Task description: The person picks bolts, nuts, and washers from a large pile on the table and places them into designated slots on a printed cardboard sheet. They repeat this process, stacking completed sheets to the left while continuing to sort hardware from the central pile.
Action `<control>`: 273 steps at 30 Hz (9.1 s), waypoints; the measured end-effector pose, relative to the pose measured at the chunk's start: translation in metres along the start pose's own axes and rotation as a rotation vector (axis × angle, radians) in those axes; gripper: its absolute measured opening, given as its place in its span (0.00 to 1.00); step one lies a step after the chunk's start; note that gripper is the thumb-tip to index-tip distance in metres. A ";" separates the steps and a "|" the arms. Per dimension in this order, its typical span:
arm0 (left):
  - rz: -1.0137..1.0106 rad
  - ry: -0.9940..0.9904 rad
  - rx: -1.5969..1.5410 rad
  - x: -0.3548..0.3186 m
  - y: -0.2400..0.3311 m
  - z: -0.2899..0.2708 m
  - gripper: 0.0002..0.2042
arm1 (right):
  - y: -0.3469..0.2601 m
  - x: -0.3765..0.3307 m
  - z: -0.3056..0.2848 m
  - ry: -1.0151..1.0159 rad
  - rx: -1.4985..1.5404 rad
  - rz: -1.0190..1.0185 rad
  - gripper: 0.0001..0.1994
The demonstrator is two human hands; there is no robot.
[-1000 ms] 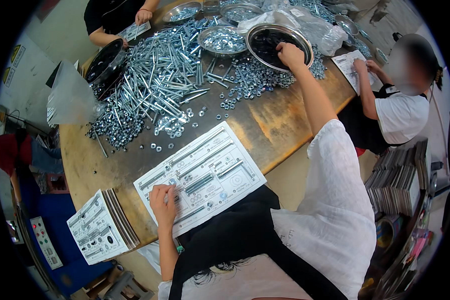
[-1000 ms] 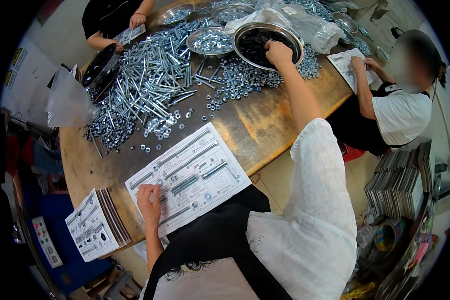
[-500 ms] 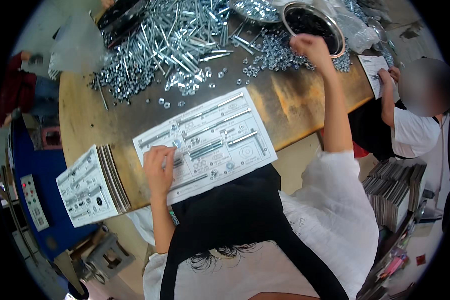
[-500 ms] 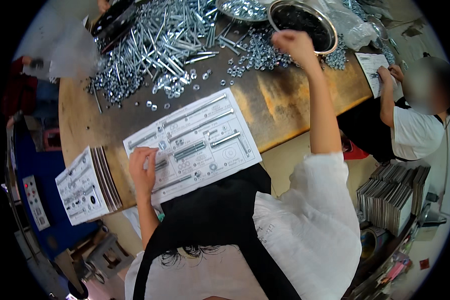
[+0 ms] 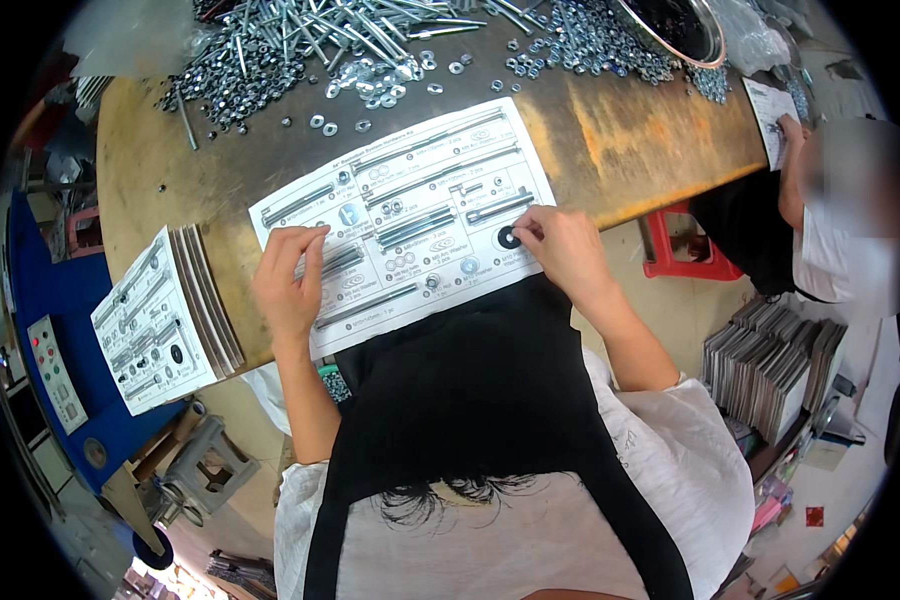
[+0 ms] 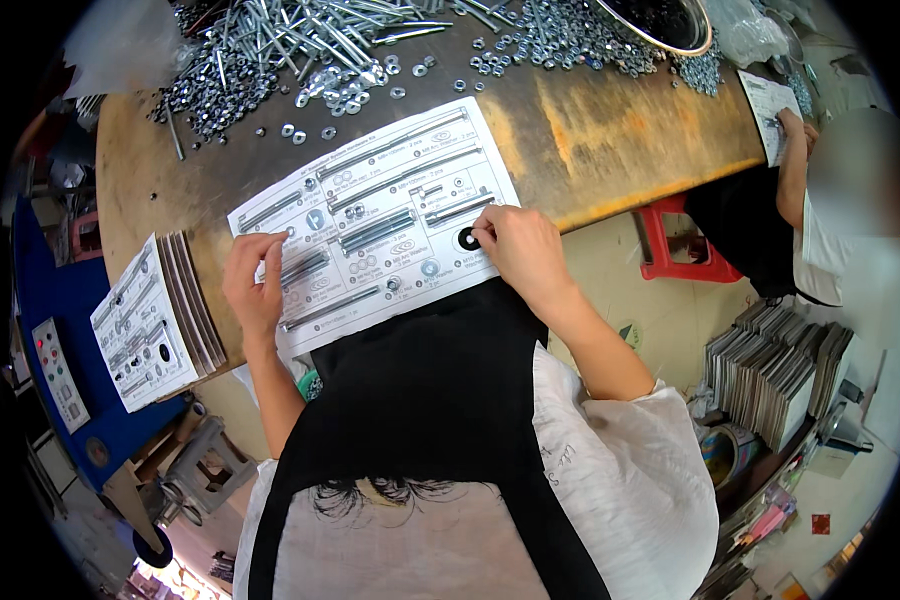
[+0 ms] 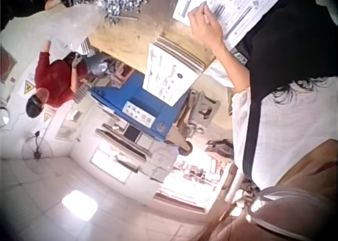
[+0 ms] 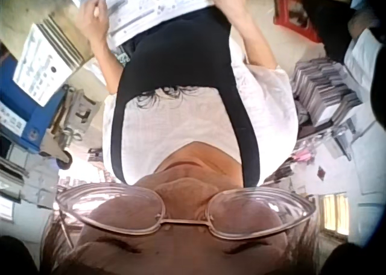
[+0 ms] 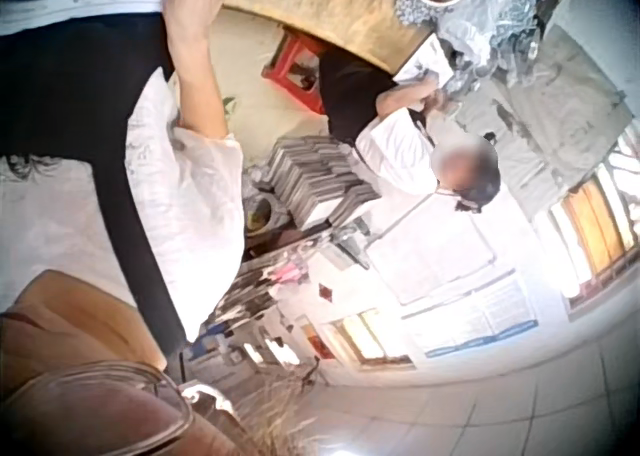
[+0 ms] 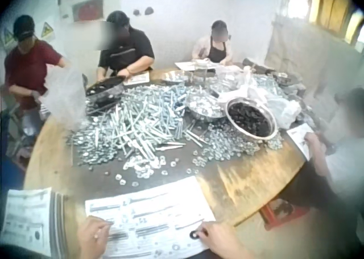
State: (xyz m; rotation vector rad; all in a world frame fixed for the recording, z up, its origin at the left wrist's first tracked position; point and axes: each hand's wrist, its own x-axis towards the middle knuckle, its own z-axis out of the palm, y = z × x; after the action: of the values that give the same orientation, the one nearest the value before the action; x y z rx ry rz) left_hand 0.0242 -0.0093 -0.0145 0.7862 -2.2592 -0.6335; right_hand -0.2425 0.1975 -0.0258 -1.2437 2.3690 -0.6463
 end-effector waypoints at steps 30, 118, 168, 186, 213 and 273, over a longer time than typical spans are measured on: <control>-0.284 0.186 -0.024 0.107 -0.196 0.028 0.08 | -0.143 0.272 0.133 0.263 -0.002 -0.454 0.07; -0.054 -0.298 -0.071 -0.044 0.002 0.033 0.09 | -0.076 0.017 0.072 -0.132 0.189 -0.553 0.09; -0.388 -0.201 -0.166 -0.076 -0.043 -0.044 0.09 | -0.148 0.027 0.121 -0.376 0.368 -0.597 0.08; -0.272 -0.059 -0.122 -0.070 -0.028 -0.040 0.09 | -0.141 0.074 0.104 -0.047 0.379 -0.491 0.08; -0.036 -0.301 0.180 0.145 -0.063 0.121 0.11 | -0.062 0.204 0.060 0.106 0.635 -0.011 0.10; -0.161 -0.084 0.227 0.141 -0.059 0.128 0.12 | -0.062 0.208 0.081 0.280 -0.079 -0.343 0.08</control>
State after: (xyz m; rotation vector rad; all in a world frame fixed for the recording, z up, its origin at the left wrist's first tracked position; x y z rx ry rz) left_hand -0.1308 -0.1178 -0.0777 1.0787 -2.3895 -0.4956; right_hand -0.2692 -0.0258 -0.0828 -1.7157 2.4387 -0.8899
